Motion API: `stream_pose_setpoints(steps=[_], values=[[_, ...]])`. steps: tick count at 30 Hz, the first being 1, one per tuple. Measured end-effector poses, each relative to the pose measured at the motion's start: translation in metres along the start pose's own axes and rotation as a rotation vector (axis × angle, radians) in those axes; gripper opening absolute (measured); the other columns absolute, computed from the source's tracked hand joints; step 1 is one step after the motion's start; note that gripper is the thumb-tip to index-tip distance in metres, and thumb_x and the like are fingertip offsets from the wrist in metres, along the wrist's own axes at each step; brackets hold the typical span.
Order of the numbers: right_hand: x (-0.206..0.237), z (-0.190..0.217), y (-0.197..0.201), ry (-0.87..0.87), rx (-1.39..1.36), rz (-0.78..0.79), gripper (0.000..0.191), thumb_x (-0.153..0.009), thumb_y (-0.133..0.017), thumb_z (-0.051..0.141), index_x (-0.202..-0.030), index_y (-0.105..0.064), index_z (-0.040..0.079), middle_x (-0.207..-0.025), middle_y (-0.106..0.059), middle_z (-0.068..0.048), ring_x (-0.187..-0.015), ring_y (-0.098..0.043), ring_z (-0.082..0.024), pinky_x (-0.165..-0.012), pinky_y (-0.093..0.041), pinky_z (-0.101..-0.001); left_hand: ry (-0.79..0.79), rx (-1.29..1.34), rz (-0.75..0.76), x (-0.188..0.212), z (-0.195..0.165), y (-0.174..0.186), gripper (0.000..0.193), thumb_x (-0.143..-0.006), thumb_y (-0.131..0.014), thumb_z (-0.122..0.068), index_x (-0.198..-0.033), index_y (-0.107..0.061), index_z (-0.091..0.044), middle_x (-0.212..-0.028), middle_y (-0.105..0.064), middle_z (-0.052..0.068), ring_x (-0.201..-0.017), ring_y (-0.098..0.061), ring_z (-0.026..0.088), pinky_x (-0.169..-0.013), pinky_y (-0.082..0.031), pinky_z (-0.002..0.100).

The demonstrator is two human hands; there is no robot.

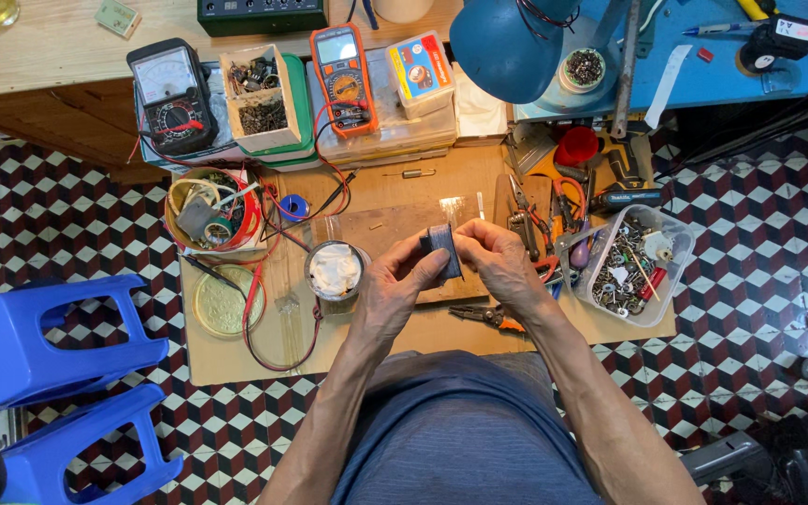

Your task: The person winds thin wire around a small rectangular core held in the left hand, using the right hand to guide and tighten the turns. The person repeatedly adjusts the coil and continues winding throughout the clip.

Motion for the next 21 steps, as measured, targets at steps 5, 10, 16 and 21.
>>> stream_pose_setpoints(steps=[5, 10, 16, 21], values=[[0.016, 0.002, -0.009, 0.056, -0.029, -0.093, 0.021, -0.101, -0.062, 0.024, -0.092, -0.067, 0.005, -0.076, -0.054, 0.005, -0.071, -0.047, -0.005, -0.064, -0.040, -0.0219, 0.044, 0.166, -0.065, -0.010, 0.000, 0.001, 0.042, -0.096, -0.070, -0.029, -0.128, -0.069, -0.001, -0.105, -0.074, 0.004, -0.092, -0.069, 0.010, -0.087, -0.061, 0.029], [0.030, 0.004, -0.016, 0.095, 0.008, -0.146, 0.019, -0.101, -0.061, 0.022, -0.099, -0.069, 0.005, -0.078, -0.056, 0.005, -0.072, -0.048, -0.004, -0.064, -0.041, -0.0219, 0.028, 0.200, -0.100, -0.020, -0.002, -0.002, 0.040, -0.095, -0.071, -0.029, -0.125, -0.071, -0.002, -0.106, -0.075, 0.004, -0.093, -0.071, 0.010, -0.086, -0.062, 0.030], [0.037, 0.004, -0.013, 0.143, 0.062, -0.172, 0.018, -0.101, -0.065, 0.021, -0.099, -0.070, 0.004, -0.078, -0.057, 0.005, -0.072, -0.050, -0.003, -0.062, -0.042, -0.0217, -0.004, 0.139, -0.114, -0.021, -0.006, -0.004, 0.042, -0.094, -0.072, -0.030, -0.126, -0.070, -0.003, -0.107, -0.075, 0.003, -0.093, -0.071, 0.010, -0.085, -0.062, 0.029], [0.039, 0.006, -0.013, 0.121, 0.101, -0.197, 0.019, -0.099, -0.067, 0.022, -0.097, -0.071, 0.004, -0.076, -0.058, 0.005, -0.070, -0.051, -0.003, -0.061, -0.042, -0.0212, -0.008, 0.147, -0.105, -0.021, -0.007, -0.004, 0.043, -0.094, -0.072, -0.031, -0.126, -0.070, -0.002, -0.107, -0.074, 0.003, -0.094, -0.071, 0.009, -0.085, -0.062, 0.029]])
Point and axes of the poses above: each hand's wrist, its own x-axis away from the middle knuckle, its own y-axis out of the back of the hand, z = x × y, the point moved 2 cm from there along -x, towards the middle knuckle
